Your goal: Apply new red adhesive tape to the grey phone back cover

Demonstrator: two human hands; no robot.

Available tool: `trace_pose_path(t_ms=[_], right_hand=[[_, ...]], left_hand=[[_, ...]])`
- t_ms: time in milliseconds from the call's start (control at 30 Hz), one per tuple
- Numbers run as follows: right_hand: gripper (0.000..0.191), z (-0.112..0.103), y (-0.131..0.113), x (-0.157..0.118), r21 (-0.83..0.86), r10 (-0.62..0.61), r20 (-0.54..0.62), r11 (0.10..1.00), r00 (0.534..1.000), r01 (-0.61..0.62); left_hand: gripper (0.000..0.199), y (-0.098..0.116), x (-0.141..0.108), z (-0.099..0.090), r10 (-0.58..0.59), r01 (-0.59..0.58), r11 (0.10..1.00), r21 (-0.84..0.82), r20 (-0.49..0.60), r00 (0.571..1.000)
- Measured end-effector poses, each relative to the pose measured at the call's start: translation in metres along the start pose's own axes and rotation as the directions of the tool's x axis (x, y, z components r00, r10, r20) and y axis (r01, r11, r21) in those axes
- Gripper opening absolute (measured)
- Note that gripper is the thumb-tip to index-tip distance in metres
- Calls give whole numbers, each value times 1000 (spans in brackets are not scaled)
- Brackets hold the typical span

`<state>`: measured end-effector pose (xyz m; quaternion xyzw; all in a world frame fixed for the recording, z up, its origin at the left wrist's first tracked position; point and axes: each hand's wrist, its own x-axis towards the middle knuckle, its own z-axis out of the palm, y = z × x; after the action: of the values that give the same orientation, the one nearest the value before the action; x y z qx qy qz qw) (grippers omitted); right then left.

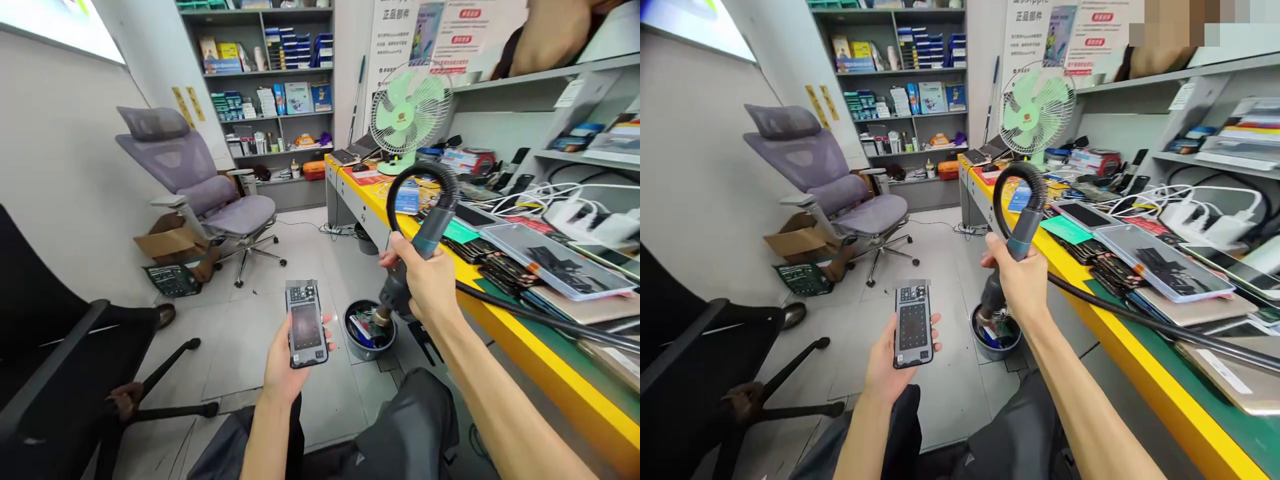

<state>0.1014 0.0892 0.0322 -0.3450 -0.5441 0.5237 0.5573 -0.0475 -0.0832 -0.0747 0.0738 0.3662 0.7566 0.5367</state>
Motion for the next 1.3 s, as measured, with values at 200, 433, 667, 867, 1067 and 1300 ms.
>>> trace_pose_path(t_ms=[200, 433, 667, 867, 1067, 1300], right_hand=[[23, 56, 9, -13, 306, -89, 109, 951, 990, 52], [35, 87, 27, -12, 315, -122, 336, 949, 934, 11], [38, 104, 33, -12, 300, -207, 366, 949, 907, 96], [33, 110, 33, -14, 307, -295, 316, 931, 902, 197], [28, 116, 29, -11, 279, -303, 318, 935, 899, 217], [33, 122, 30, -8, 260, -316, 292, 934, 903, 243]], left_hand=[[48, -5, 5, -7, -2, -4, 995, -102, -59, 998], [51, 2, -9, -25, 86, -106, 977, -187, -108, 990], [53, 1, -13, -28, 132, -158, 961, -226, -123, 984], [53, -5, -8, -28, 105, -122, 957, -263, -78, 991], [53, -6, -6, -27, 83, -103, 958, -268, -83, 993], [55, -8, -7, -27, 58, -76, 962, -262, -76, 995]])
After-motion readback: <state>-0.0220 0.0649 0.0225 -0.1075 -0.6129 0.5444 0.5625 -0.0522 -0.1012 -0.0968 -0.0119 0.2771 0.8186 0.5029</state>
